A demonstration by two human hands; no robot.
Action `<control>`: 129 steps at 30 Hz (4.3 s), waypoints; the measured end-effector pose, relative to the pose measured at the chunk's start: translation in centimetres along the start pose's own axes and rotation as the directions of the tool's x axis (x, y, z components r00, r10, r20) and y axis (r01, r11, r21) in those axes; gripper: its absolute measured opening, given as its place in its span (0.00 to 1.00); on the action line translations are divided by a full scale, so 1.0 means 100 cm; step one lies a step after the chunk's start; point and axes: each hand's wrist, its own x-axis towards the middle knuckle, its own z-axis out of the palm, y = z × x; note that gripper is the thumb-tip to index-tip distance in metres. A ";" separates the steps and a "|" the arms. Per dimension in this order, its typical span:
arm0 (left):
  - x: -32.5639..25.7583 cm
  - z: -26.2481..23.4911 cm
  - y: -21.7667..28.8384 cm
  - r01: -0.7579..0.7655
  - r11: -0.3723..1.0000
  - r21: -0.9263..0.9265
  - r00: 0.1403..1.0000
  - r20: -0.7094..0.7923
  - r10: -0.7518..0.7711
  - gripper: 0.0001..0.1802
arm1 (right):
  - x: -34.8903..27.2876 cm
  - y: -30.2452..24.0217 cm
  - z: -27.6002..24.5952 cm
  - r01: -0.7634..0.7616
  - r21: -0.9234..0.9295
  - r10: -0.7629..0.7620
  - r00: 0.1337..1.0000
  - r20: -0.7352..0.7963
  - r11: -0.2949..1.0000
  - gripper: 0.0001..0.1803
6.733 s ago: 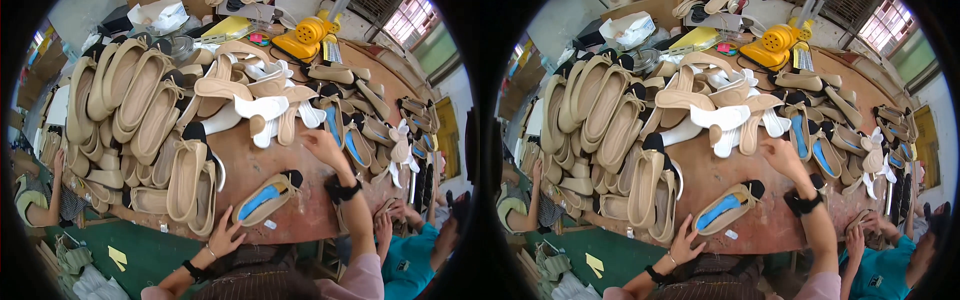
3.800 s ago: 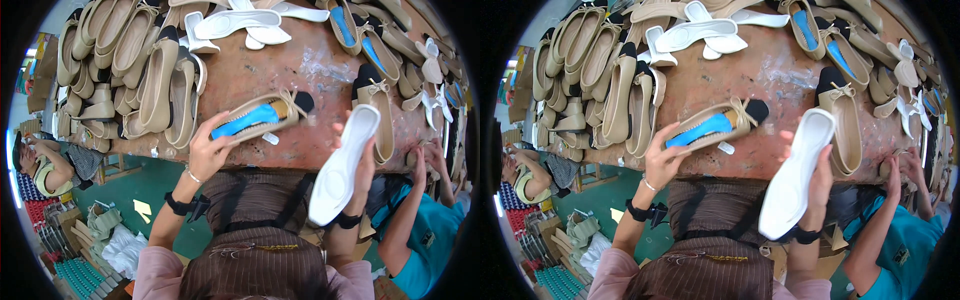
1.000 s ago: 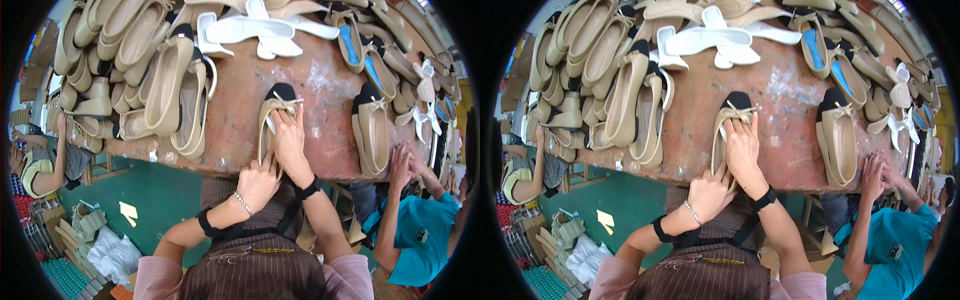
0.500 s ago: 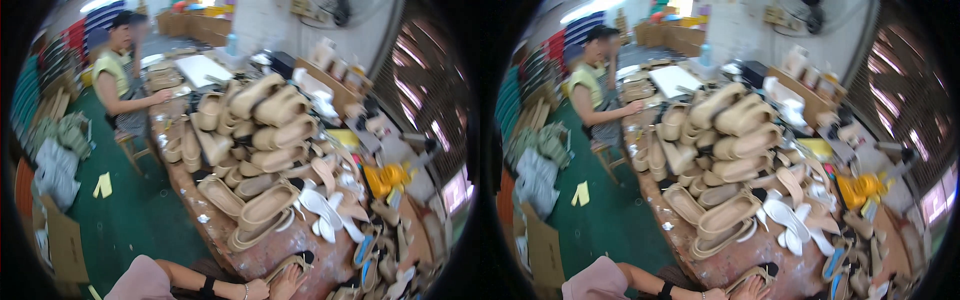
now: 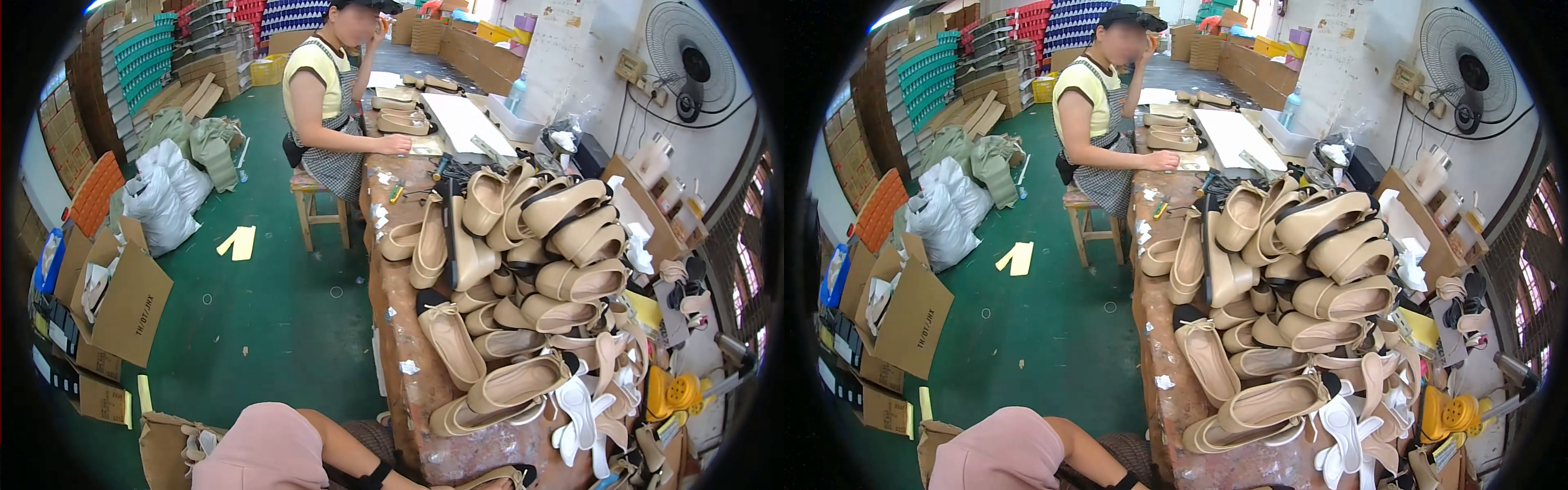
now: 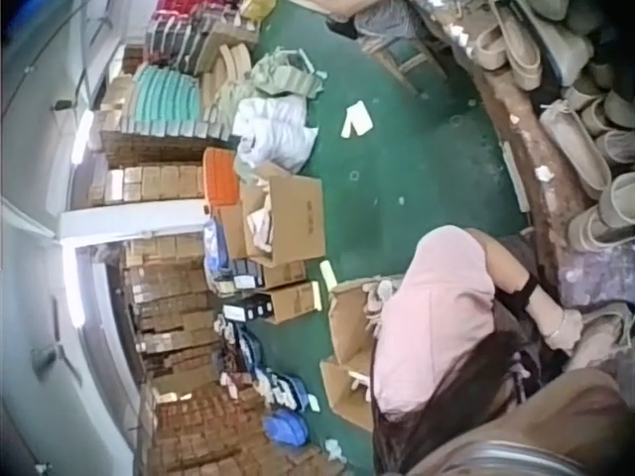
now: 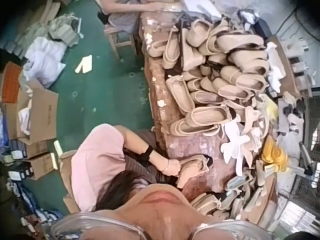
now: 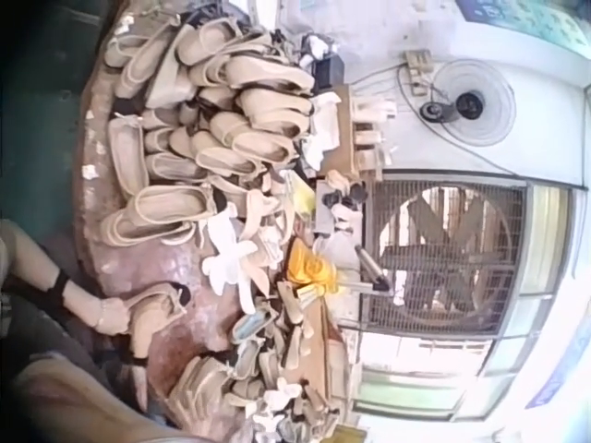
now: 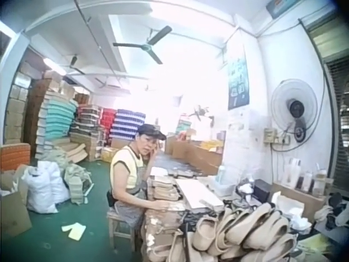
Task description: Inserting insoles into shoes and organizing them on a workbench.
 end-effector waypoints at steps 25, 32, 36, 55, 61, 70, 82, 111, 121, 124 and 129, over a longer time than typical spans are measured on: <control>-0.003 -0.017 -0.004 0.053 0.998 0.018 0.987 0.153 -0.055 0.08 | -0.029 0.039 -0.037 -0.337 0.057 0.316 0.919 0.234 0.940 0.11; 0.008 -0.020 -0.015 0.095 0.994 -0.063 0.917 0.394 -0.062 0.19 | -0.046 0.011 -0.057 -0.517 0.324 0.416 0.846 0.333 0.792 0.39; 0.005 -0.018 -0.008 0.084 0.996 -0.015 0.965 0.252 -0.077 0.28 | -0.006 0.044 -0.054 -0.570 0.131 0.488 0.783 0.386 0.811 0.31; 0.002 -0.115 -0.035 0.037 0.999 -0.031 0.953 -0.300 -0.045 0.29 | -0.070 0.042 -0.082 -0.329 0.598 0.375 0.926 0.050 0.731 0.21; 0.011 -0.196 -0.109 0.452 0.868 0.207 0.761 -0.597 -0.254 0.25 | -0.112 0.011 -0.098 -0.606 0.795 0.834 0.451 0.318 0.024 0.18; 0.012 -0.176 -0.116 0.278 0.961 -0.003 0.705 -0.678 -0.206 0.11 | -0.105 -0.003 -0.089 -0.654 0.756 0.743 0.498 0.447 -0.017 0.20; -0.017 -0.122 -0.084 0.509 0.812 0.284 0.857 -0.258 -0.447 0.21 | -0.101 0.012 -0.085 -0.756 0.648 0.683 0.522 0.511 0.094 0.12; -0.041 -0.042 -0.109 0.454 0.879 -0.149 0.485 -0.786 -0.384 0.54 | -0.179 0.162 -0.149 -0.924 0.156 0.895 0.279 -0.348 0.348 0.23; -0.048 -0.039 -0.110 0.460 0.876 -0.147 0.498 -0.774 -0.391 0.54 | -0.240 0.182 -0.121 -0.946 0.312 0.996 0.084 -0.007 0.083 0.10; -0.048 -0.038 -0.113 0.456 0.878 -0.144 0.494 -0.780 -0.385 0.54 | -0.259 0.184 -0.097 -0.754 0.655 0.998 0.000 -0.061 0.040 0.07; -0.045 -0.038 -0.114 0.490 0.866 -0.097 0.500 -0.782 -0.371 0.54 | -0.279 0.192 -0.096 -0.712 0.702 0.993 0.070 0.098 -0.019 0.09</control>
